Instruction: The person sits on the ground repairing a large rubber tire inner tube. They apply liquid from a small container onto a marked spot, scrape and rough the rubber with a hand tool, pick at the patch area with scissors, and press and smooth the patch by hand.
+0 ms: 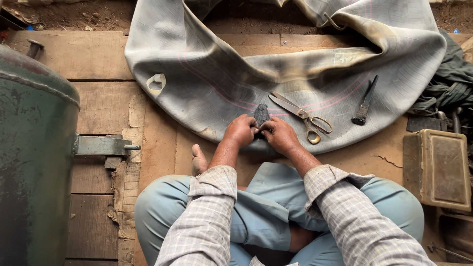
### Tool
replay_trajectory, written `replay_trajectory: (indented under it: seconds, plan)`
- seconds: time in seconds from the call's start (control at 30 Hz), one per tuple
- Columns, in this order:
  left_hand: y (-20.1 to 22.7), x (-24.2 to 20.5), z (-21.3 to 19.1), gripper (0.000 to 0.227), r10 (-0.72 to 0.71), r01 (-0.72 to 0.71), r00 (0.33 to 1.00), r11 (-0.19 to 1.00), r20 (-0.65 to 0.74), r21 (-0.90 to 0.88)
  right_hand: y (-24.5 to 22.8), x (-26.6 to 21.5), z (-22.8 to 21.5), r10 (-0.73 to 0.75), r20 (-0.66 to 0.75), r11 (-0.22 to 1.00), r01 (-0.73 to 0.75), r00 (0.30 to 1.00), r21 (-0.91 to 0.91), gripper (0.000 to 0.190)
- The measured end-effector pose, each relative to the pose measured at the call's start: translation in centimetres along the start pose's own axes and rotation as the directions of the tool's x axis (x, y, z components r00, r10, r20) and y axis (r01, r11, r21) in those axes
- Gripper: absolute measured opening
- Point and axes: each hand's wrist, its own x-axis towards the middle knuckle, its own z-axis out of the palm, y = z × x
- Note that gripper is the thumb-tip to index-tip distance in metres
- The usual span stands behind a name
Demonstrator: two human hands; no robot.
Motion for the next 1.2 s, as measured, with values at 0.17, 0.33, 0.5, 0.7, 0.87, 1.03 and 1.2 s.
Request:
replay_trajectory:
  seconds: [0.17, 0.33, 0.5, 0.7, 0.87, 1.03, 1.2]
  plan:
    - [0.4, -0.2, -0.2, 0.008, -0.010, 0.006, 0.998, 0.998, 0.055, 0.060, 0.6, 0.3, 0.7, -0.022, 0.010, 0.999, 0.022, 1.000, -0.043, 0.011]
    - [0.3, -0.3, -0.3, 0.008, -0.005, -0.001, 0.998, 0.996, 0.066, 0.089, 0.1, 0.0, 0.7, -0.071, 0.006, 0.994, 0.071, 0.997, -0.086, 0.010]
    - [-1.2, 1.2, 0.8, 0.012, -0.051, 0.053, 0.998, 0.995, 0.024, -0.084, 0.2, -0.1, 1.0, -0.111, -0.002, 0.986, 0.110, 0.994, -0.123, 0.008]
    - [2.2, 1.3, -1.2, 0.045, -0.244, 0.244, 0.950, 0.969, -0.194, -0.027, 0.3, -0.4, 1.0, -0.160, -0.047, 0.983, 0.155, 0.986, -0.099, 0.010]
    - [1.0, 2.7, 1.0, 0.054, -0.239, 0.261, 0.937, 0.964, -0.256, 0.053, 0.0, -0.8, 0.8, -0.188, -0.047, 0.977, 0.181, 0.981, -0.116, 0.009]
    - [1.2, 3.2, -0.1, 0.059, -0.279, 0.300, 0.935, 0.952, -0.217, 0.070, -0.2, -0.5, 0.7, -0.267, -0.043, 0.954, 0.257, 0.963, -0.153, 0.008]
    - [0.7, 3.2, 0.1, 0.059, -0.283, 0.291, 0.935, 0.957, -0.212, 0.008, -0.1, -1.3, 0.6, -0.341, -0.007, 0.923, 0.333, 0.940, -0.192, 0.018]
